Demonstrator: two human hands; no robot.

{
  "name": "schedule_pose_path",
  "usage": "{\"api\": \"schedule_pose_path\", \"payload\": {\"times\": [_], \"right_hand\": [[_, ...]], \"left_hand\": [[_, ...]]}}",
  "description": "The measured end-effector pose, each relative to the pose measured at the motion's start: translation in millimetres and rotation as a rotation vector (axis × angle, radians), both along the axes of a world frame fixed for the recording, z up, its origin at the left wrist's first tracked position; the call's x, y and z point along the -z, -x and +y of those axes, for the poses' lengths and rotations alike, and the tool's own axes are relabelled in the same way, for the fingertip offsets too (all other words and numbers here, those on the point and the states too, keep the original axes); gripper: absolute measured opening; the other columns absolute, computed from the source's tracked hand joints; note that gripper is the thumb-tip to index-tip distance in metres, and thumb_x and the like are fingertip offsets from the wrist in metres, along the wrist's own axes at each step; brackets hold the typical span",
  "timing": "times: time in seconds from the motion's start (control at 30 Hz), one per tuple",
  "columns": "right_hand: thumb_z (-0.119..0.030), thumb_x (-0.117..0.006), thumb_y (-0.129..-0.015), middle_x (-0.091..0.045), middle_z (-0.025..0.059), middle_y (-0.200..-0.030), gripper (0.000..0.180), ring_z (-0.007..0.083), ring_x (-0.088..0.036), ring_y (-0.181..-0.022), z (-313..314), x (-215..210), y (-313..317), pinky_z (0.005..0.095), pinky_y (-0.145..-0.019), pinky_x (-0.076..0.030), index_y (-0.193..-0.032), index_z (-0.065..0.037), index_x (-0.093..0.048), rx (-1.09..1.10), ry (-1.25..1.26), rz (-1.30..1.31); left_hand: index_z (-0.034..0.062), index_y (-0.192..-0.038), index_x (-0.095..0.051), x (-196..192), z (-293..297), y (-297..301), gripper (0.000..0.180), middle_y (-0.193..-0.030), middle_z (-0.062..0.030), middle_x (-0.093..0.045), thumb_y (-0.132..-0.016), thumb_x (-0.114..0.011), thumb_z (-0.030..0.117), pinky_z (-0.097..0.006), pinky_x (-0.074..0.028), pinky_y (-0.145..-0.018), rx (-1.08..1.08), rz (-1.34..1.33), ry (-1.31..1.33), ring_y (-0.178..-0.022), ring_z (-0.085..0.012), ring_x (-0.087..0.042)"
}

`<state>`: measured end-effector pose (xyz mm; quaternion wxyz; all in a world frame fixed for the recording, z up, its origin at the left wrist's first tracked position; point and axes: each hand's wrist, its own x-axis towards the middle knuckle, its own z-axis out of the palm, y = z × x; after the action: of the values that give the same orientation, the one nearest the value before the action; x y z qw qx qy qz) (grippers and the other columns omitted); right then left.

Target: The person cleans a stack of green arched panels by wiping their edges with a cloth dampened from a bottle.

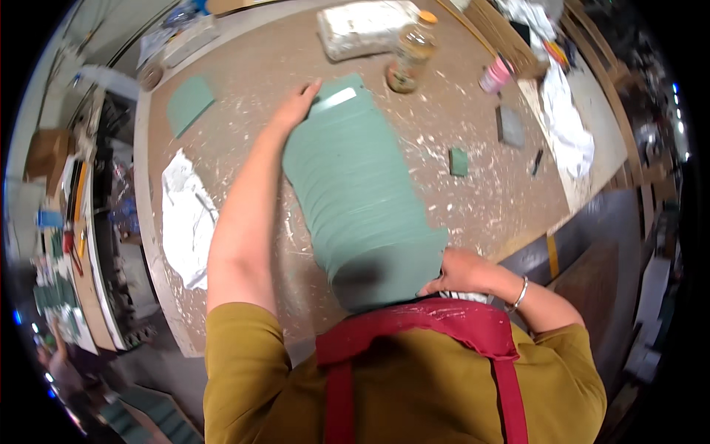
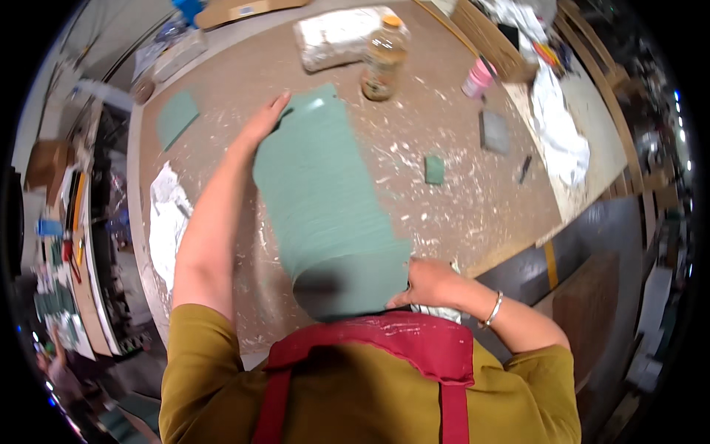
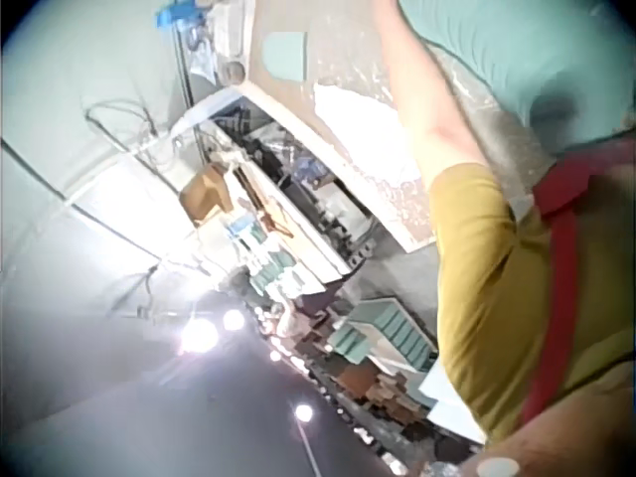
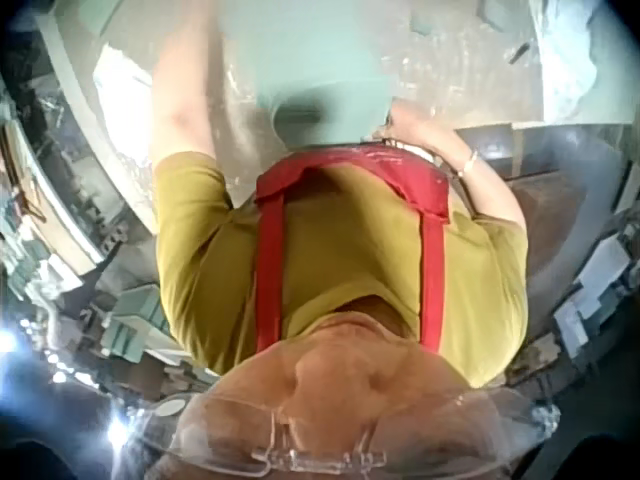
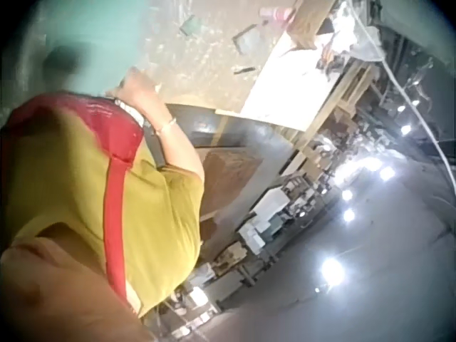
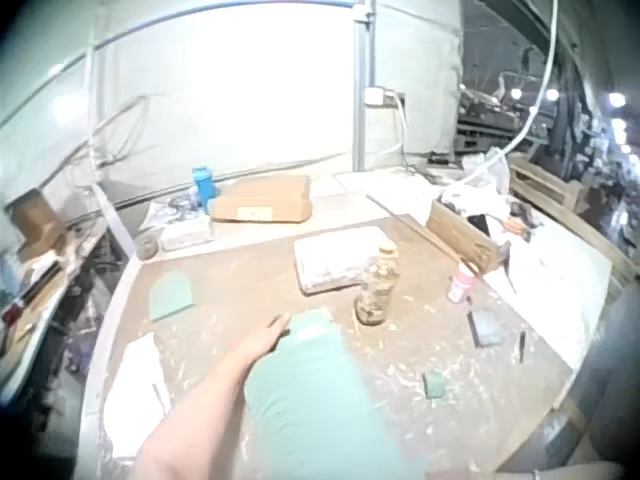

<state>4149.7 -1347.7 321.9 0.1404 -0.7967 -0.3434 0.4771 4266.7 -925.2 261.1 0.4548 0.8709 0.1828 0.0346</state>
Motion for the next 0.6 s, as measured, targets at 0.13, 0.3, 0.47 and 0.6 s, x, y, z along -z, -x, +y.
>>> {"api": "schedule_pose_path", "payload": {"times": [0.13,0.3,0.47,0.6], "right_hand": [[-0.047,-0.079,-0.073,-0.068,0.0228,-0.097,0.070,0.0403,-0.064,-0.093,2,-8,-5,0.0451,-0.083,-0.051,-0.117,0.001,-0.054,0.011,0.036,0.001],[-0.046,-0.078,-0.073,-0.067,0.0229,-0.097,0.074,0.0410,-0.064,-0.094,-10,6,-3,0.0452,-0.083,-0.051,-0.119,0.004,-0.050,0.027,0.011,-0.042],[-0.047,-0.077,-0.073,-0.067,0.0218,-0.103,0.074,0.0398,-0.064,-0.099,-9,4,-4,0.0448,-0.084,-0.051,-0.121,0.003,-0.050,0.020,-0.057,-0.042],[-0.049,-0.078,-0.072,-0.066,0.0197,-0.112,0.076,0.0374,-0.062,-0.106,-6,-2,-8,0.0433,-0.088,-0.050,-0.124,0.000,-0.051,0.016,-0.046,-0.043]], "left_hand": [[0.0011,-0.132,-0.056,-8,-3,-26,0.073,-0.127,-0.0248,-0.060,-0.089,-0.054,0.059,-0.041,-0.043,-0.099,0.074,0.205,-0.102,-0.116,-0.0327,-0.059],[-0.0012,-0.137,-0.050,-40,-26,-16,0.074,-0.135,-0.0204,-0.055,-0.090,-0.056,0.055,-0.036,-0.037,-0.106,0.225,0.356,0.130,-0.125,-0.0274,-0.051],[-0.0041,-0.130,-0.056,-22,-9,17,0.072,-0.127,-0.0204,-0.060,-0.087,-0.061,0.054,-0.037,-0.042,-0.099,0.075,0.206,0.079,-0.115,-0.0285,-0.057],[-0.0067,-0.129,-0.054,-17,6,12,0.074,-0.128,-0.0204,-0.058,-0.088,-0.061,0.055,-0.037,-0.041,-0.102,0.044,0.310,0.241,-0.118,-0.0284,-0.055]]}}
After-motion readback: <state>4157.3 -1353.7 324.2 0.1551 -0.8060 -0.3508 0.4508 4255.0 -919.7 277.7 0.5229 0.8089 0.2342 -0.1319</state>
